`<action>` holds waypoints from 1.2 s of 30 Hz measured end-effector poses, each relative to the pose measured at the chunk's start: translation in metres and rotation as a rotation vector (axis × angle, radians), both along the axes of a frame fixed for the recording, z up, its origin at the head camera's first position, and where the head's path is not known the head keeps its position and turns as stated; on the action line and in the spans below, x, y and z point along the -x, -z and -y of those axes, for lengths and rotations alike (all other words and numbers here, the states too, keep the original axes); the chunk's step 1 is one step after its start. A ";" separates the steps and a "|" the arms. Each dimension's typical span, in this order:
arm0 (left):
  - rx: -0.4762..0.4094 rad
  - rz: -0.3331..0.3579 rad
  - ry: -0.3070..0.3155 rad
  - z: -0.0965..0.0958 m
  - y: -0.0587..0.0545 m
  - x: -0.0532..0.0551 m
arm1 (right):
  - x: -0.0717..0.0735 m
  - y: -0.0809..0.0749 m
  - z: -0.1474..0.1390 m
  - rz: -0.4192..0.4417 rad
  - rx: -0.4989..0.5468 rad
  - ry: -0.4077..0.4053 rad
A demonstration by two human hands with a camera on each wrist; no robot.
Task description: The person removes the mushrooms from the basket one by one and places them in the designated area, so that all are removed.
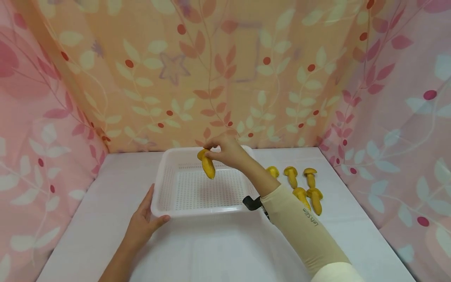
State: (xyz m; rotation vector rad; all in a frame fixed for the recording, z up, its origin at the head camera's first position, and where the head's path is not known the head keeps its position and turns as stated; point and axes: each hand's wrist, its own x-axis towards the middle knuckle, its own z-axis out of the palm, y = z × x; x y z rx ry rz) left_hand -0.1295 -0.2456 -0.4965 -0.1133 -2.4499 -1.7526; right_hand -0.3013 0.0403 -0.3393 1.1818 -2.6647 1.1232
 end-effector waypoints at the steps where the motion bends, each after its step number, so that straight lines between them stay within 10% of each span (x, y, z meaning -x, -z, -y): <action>1: 0.000 0.008 0.000 -0.001 0.000 -0.001 | -0.002 0.003 0.005 0.011 -0.008 0.011; 36: 0.084 0.035 -0.021 -0.002 -0.002 -0.002 | -0.028 0.083 0.097 0.206 -0.124 0.021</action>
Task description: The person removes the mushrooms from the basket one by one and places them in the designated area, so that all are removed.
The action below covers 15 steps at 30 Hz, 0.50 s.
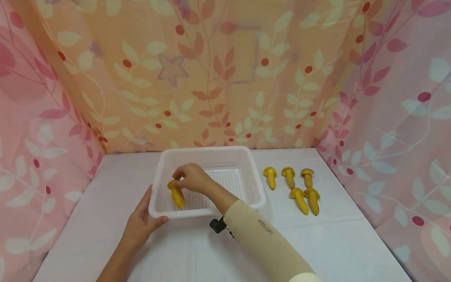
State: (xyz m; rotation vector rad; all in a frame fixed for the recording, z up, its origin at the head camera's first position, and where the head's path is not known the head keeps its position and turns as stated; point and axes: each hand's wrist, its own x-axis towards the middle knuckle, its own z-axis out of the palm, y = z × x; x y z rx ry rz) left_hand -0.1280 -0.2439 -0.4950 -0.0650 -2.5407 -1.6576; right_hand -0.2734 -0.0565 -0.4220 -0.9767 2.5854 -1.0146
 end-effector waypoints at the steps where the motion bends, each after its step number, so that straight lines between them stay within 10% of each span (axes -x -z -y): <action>1: 0.002 0.003 0.000 0.000 0.000 0.000 | 0.000 0.002 0.000 0.020 0.005 0.005; 15: -0.060 -0.026 0.026 0.000 -0.001 0.000 | 0.003 0.028 0.005 0.077 -0.146 0.008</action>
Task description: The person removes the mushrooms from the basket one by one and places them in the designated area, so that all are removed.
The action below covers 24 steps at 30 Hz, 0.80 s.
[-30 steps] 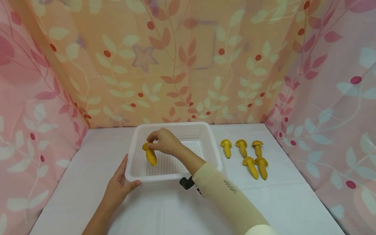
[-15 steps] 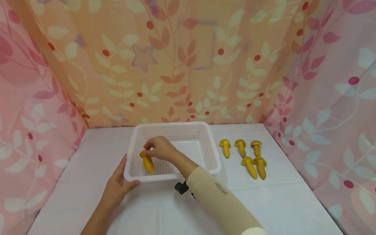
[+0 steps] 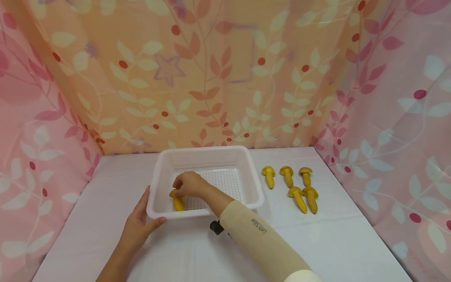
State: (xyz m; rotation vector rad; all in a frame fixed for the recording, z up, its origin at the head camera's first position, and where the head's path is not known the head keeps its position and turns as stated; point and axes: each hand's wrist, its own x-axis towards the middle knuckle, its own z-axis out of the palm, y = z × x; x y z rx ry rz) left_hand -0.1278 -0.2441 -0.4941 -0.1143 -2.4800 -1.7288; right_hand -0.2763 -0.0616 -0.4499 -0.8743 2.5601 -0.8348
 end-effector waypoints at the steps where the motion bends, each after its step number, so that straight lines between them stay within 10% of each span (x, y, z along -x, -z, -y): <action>1: -0.010 -0.008 0.006 0.000 0.001 -0.001 | -0.001 0.001 0.000 0.005 -0.009 -0.007; 24: -0.013 -0.002 0.003 0.001 0.002 0.001 | 0.001 0.002 -0.005 0.051 -0.024 -0.023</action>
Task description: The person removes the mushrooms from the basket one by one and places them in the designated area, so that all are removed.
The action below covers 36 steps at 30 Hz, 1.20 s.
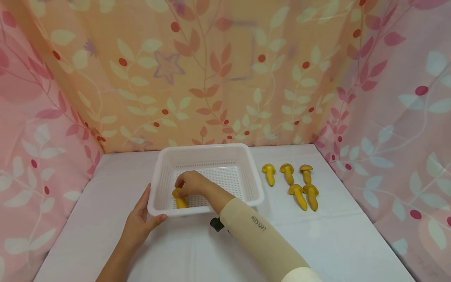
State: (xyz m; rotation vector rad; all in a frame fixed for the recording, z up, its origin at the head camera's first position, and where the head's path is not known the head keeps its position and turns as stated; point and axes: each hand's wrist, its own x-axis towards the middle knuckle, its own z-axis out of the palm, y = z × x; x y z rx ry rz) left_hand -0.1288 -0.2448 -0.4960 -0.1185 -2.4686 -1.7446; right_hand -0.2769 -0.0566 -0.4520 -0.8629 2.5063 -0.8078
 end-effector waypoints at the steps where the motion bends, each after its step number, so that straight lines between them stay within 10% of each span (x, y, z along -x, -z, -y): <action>1: 0.001 0.000 -0.003 0.000 0.000 0.000 | 0.000 -0.001 0.000 0.003 0.003 -0.001; 36: 0.051 0.037 -0.041 -0.002 0.000 0.000 | -0.025 -0.070 -0.069 -0.188 0.221 -0.058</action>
